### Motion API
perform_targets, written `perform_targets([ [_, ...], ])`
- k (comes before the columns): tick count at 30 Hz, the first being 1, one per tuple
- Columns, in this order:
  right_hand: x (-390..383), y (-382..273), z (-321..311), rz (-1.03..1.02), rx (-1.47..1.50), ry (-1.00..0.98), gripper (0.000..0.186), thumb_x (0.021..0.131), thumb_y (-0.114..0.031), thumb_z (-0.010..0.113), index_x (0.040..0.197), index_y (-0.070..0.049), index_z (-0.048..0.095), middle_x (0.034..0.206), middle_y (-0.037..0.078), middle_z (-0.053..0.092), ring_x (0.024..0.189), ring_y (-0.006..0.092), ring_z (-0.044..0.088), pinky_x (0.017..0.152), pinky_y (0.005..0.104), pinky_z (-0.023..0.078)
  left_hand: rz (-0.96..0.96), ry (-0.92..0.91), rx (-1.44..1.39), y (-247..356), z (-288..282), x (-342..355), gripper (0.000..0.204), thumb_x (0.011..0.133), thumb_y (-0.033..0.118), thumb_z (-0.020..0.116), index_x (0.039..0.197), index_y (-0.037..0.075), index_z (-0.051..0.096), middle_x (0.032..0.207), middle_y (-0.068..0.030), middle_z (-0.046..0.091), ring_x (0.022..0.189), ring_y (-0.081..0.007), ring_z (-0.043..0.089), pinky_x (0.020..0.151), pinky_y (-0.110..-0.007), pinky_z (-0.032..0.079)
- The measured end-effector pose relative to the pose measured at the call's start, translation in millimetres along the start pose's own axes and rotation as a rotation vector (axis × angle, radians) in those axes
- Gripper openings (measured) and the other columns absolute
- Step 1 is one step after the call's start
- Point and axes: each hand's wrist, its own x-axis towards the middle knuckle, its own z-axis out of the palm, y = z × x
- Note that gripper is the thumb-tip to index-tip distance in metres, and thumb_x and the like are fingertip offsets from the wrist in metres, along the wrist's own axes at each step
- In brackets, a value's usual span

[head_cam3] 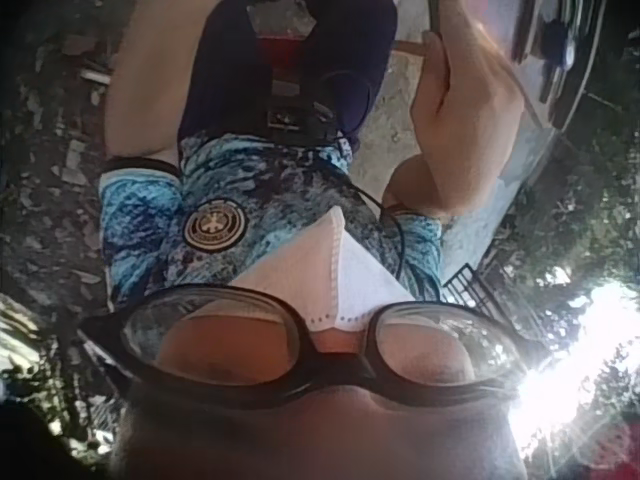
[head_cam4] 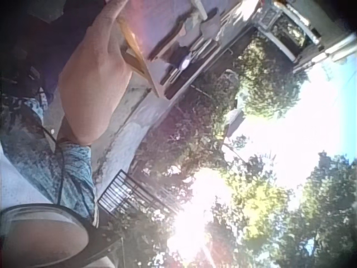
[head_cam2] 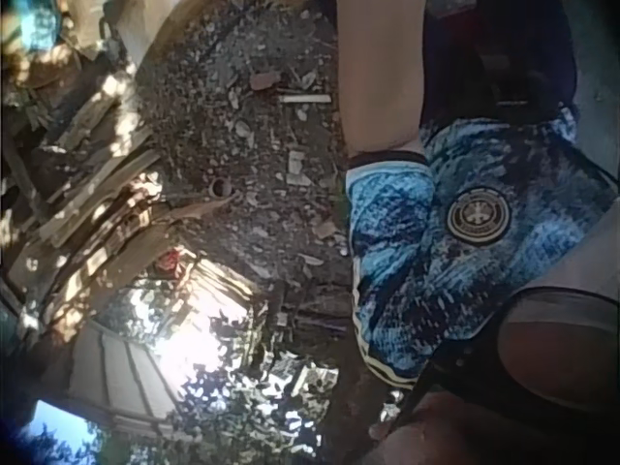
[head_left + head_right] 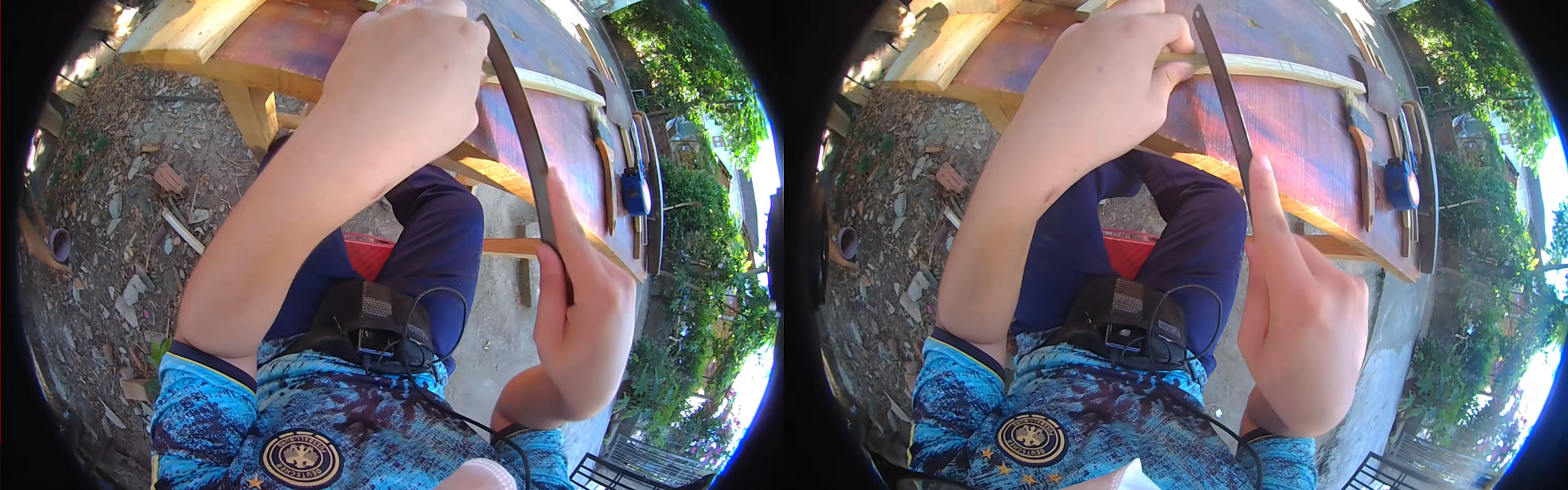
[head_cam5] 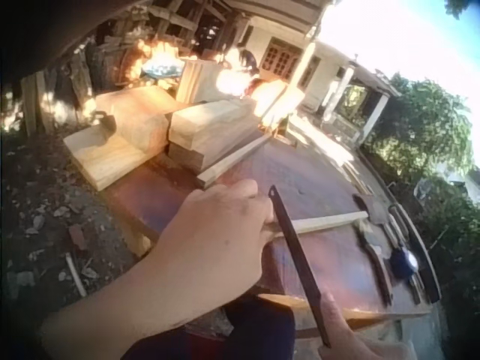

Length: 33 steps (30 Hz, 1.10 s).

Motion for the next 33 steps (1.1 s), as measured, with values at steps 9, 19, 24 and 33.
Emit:
perform_targets([
  [9, 7.9, 17.1, 0.3, -0.116, 0.037, -0.034, 0.051, 0.096, 0.005, 0.056, 0.147, 0.001, 0.061, 0.073, 0.019, 0.063, 0.052, 0.0156, 0.044, 0.053, 0.0329, 0.038, -0.033, -0.140, -0.090, 1.6, -12.5, -2.7, 0.015, 0.092, 0.012, 0.065, 0.092, -0.001, 0.072, 0.098, -0.0170, 0.066, 0.100, -0.0372, 0.067, 0.087, -0.048, 0.052],
  [19, -8.8, 7.6, -7.5, 0.051, 0.040, -0.078, 0.052, 0.095, 0.004, 0.058, 0.146, 0.003, 0.059, 0.100, 0.026, 0.073, 0.073, 0.0219, 0.066, 0.076, 0.0315, 0.053, -0.064, -0.121, -0.087, 1.6, -10.0, 3.6, 0.015, 0.092, 0.010, 0.065, 0.090, -0.003, 0.070, 0.097, -0.0188, 0.065, 0.097, -0.0390, 0.067, 0.087, -0.049, 0.053],
  [24, -1.0, 9.4, -5.8, 0.011, 0.071, -0.118, 0.052, 0.094, 0.006, 0.056, 0.146, 0.005, 0.059, 0.127, 0.029, 0.071, 0.099, 0.0273, 0.076, 0.089, 0.0359, 0.055, -0.103, -0.080, -0.082, 18.4, -15.5, -1.9, 0.016, 0.093, 0.012, 0.065, 0.094, -0.002, 0.072, 0.100, -0.0188, 0.066, 0.098, -0.0390, 0.068, 0.089, -0.049, 0.053],
  [33, -10.1, 30.3, -1.1, -0.164, 0.036, 0.029, 0.050, 0.099, 0.003, 0.054, 0.149, 0.001, 0.057, 0.085, 0.022, 0.066, 0.058, 0.0258, 0.050, 0.062, 0.0354, 0.047, -0.048, 0.068, 0.002, 2.3, 24.1, -3.3, 0.011, 0.085, 0.015, 0.072, 0.091, 0.006, 0.075, 0.098, -0.0101, 0.071, 0.095, -0.0313, 0.071, 0.083, -0.046, 0.053],
])
